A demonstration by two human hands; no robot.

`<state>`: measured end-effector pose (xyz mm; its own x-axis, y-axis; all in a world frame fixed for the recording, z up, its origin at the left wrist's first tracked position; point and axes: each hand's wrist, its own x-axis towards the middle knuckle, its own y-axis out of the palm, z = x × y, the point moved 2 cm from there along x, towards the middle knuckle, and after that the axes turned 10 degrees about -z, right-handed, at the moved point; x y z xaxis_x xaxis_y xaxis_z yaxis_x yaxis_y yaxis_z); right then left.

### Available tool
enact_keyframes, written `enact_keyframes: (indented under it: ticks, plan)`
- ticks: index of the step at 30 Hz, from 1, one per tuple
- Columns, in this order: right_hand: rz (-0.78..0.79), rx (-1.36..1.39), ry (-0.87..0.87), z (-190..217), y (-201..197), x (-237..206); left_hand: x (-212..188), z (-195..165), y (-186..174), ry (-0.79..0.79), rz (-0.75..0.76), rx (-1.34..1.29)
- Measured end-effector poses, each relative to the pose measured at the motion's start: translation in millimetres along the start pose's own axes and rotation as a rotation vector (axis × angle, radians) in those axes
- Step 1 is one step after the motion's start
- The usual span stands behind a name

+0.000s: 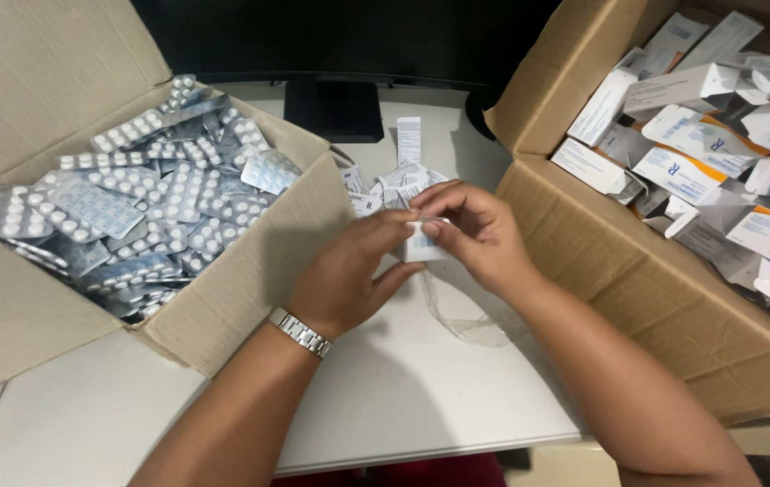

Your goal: The person repeatedly picks up blister packs of white pills from a large cardboard box, stacks them, and places them into small white and orange cardboard boxes. The person then closes the small boxes and sets them aside on the table.

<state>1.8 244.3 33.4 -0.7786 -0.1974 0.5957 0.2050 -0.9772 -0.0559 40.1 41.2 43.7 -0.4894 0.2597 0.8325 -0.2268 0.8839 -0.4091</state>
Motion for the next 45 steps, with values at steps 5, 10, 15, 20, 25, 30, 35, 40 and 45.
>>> enact_keyframes:
  ticks: [5, 10, 15, 20, 25, 30, 35, 40, 45]
  plan:
    - [-0.107, 0.223, 0.418, -24, -4, -1, -1, 5, 0, -0.203, -0.027, -0.174]
    - [-0.112, 0.345, 0.572, -43, -3, -2, -2, 26, 8, -0.391, -0.053, -0.454]
    - [-0.085, 0.331, 0.53, -66, -4, -2, -8, 48, 10, -0.503, 0.166, -0.328]
    - [-0.134, -0.102, 0.507, -69, -3, -5, -8, 36, 10, -0.262, 0.113, -0.169]
    - [-0.011, 0.031, 0.315, -45, 11, -3, -13, -11, -18, -0.14, 0.277, 0.102]
    - [0.151, 0.019, 0.318, -34, 18, -2, -53, -78, -105, -0.196, 0.269, 0.189]
    - [0.234, -0.093, 0.326, -30, 32, -3, -81, -128, -245, -0.308, 0.124, 0.587]
    - [0.325, -0.162, 0.346, -21, 51, -8, -82, -133, -329, -0.302, 0.128, 1.13]
    - [0.358, -0.323, 0.373, -11, 58, -15, -101, -99, -342, -0.394, 0.257, 1.234]
